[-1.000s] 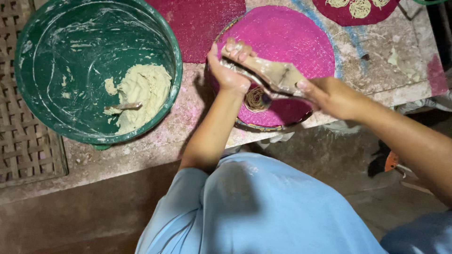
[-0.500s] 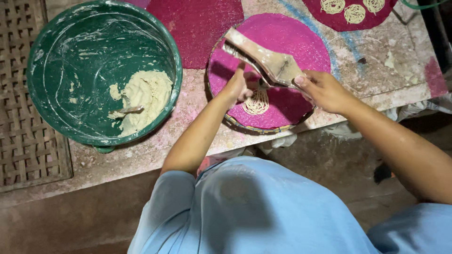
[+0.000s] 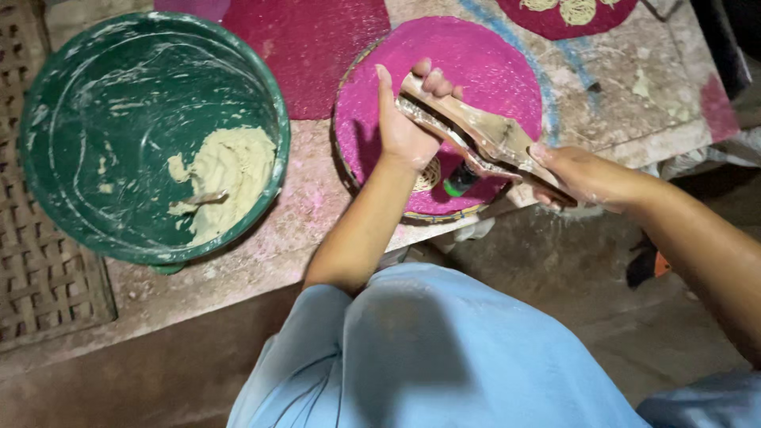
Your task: The person uses a manual noodle press to extrude dough into thin strands, forming circular nests on a pink tray. They repeatedly load dough into the press, push the plunger, and arrange the resulting noodles on the tray.
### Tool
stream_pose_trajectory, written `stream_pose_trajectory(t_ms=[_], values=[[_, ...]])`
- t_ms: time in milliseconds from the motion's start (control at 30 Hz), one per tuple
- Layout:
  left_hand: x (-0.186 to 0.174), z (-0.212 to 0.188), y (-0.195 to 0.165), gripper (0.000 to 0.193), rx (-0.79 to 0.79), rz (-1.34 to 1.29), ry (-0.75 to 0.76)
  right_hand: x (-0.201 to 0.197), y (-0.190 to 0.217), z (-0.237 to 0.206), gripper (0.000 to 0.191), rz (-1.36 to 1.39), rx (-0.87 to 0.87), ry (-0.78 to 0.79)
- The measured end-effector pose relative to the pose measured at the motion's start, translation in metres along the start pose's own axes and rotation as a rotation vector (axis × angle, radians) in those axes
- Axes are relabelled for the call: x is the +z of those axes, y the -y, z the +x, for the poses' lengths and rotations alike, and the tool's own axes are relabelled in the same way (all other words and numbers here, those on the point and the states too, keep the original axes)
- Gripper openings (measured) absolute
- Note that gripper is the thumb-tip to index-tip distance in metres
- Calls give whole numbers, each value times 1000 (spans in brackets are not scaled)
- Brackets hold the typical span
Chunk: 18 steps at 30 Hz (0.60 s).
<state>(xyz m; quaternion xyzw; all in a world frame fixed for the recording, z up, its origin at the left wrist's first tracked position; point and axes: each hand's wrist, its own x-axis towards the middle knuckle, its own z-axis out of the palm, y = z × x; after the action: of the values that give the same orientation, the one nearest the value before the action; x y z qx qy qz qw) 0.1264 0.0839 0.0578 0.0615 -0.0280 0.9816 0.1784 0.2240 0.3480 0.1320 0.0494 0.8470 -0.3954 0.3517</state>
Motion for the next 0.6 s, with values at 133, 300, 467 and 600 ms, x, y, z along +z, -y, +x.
stream_pose_trajectory(t_ms=[133,300,467,600], values=[[-19,25,17,49,29,-19,-8,-2,10,-10,62,-217,-6,-261],[-35,30,11,54,40,33,-78,21,15,-5,60,-201,-157,-350],[-38,31,33,49,49,-70,-247,2,22,-19,58,-299,-39,-326],[-27,53,30,51,92,16,-277,-1,36,-20,59,-344,-46,-402]])
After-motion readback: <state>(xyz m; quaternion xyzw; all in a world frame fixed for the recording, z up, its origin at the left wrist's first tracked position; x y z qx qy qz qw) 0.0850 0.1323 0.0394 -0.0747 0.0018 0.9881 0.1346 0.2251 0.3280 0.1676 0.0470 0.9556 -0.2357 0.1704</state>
